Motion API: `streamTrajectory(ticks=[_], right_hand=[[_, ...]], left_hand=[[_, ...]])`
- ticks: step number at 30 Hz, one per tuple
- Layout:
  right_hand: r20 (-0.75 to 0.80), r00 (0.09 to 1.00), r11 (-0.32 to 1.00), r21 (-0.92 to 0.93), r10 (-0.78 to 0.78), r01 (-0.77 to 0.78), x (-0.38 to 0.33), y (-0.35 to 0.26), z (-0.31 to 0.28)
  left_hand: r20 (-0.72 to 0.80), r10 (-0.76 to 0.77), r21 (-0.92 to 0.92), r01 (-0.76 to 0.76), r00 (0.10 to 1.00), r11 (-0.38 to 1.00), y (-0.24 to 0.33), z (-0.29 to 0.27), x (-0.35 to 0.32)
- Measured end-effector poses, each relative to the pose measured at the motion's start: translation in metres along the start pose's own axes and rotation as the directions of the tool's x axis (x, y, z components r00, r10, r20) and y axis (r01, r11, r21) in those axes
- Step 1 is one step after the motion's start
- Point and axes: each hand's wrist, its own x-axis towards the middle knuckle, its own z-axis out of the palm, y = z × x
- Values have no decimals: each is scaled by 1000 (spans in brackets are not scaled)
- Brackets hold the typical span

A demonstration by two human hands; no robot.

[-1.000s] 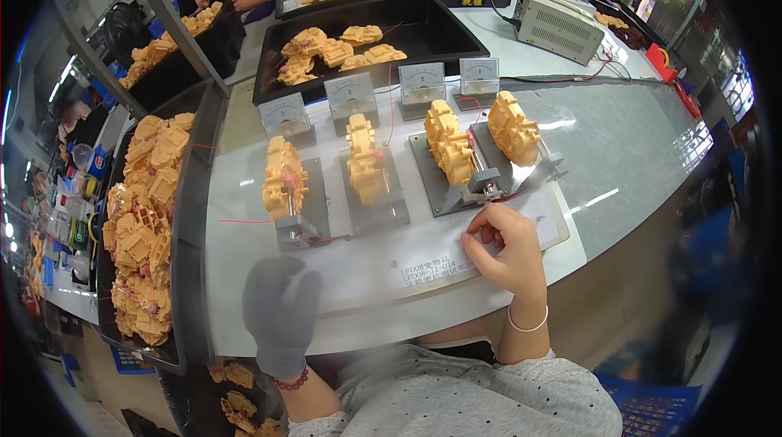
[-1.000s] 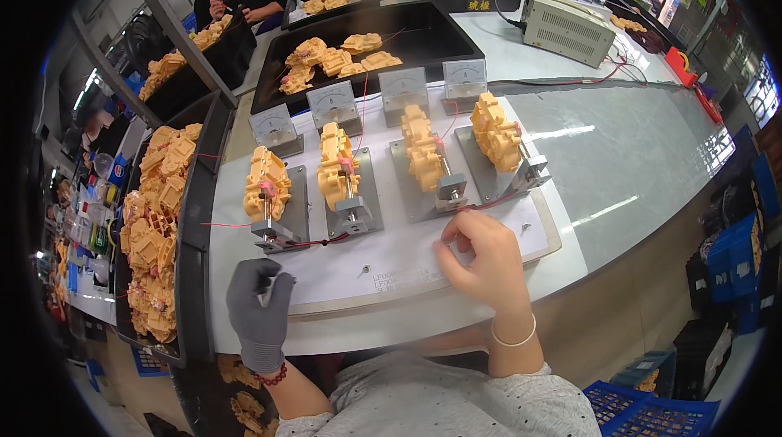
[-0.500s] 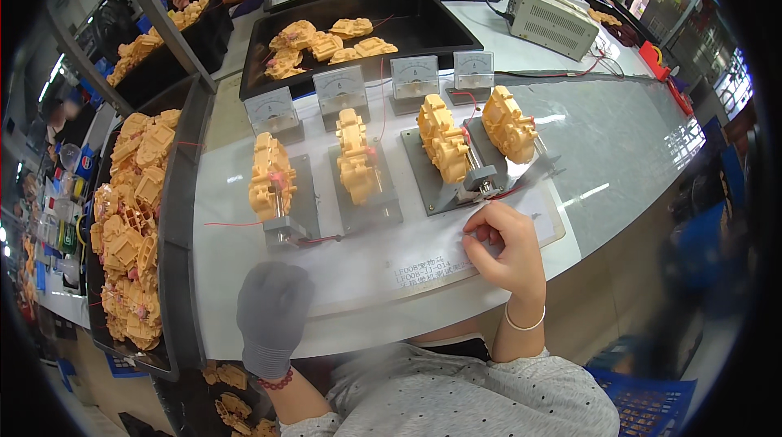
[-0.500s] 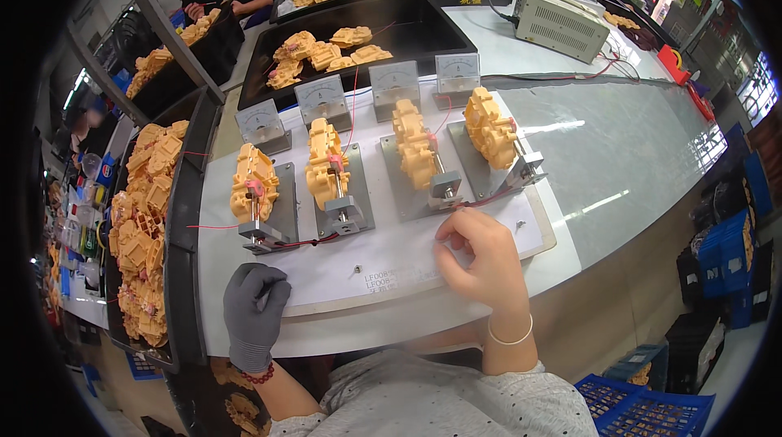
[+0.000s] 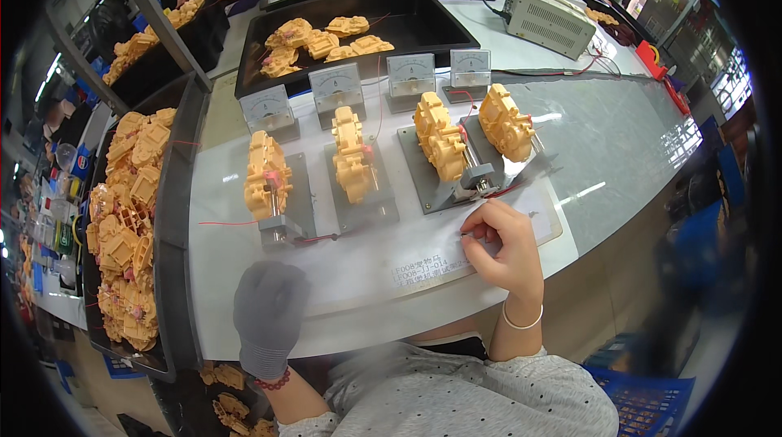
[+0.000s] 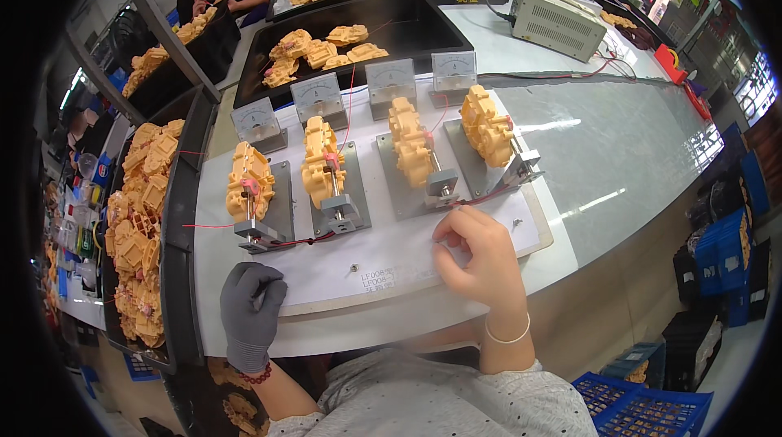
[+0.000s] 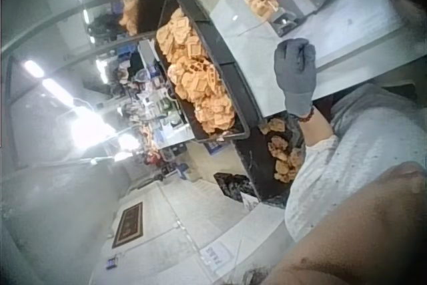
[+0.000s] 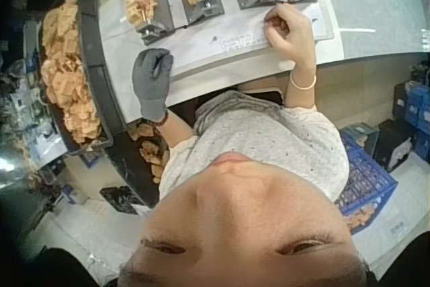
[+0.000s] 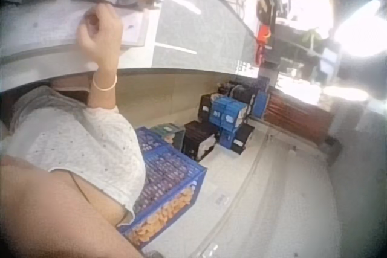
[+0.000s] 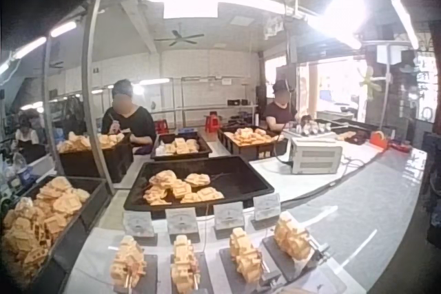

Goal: Testing electronic component assemblies using a specialized testing jig at a factory station.

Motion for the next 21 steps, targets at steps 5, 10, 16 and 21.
streamTrajectory(ticks=[5, 10, 16, 21], right_hand=[[4, 1000, 1000, 4, -1, 1, 0, 0, 0], [12, 1000, 1000, 11, -7, 7, 0, 1, -1], [14, 1000, 1000, 6, -13, 13, 0, -1, -1], [40, 999, 1000, -10, -16, 16, 0, 0, -3]], left_hand=[[-4, 3, -4, -3, 1000, 1000, 1, -1, 1], [12, 14, -35, -14, 1000, 999, 2, -2, 2], [38, 1, -43, 1, 999, 999, 2, -5, 2], [51, -16, -40, 18, 999, 999, 2, -3, 3]])
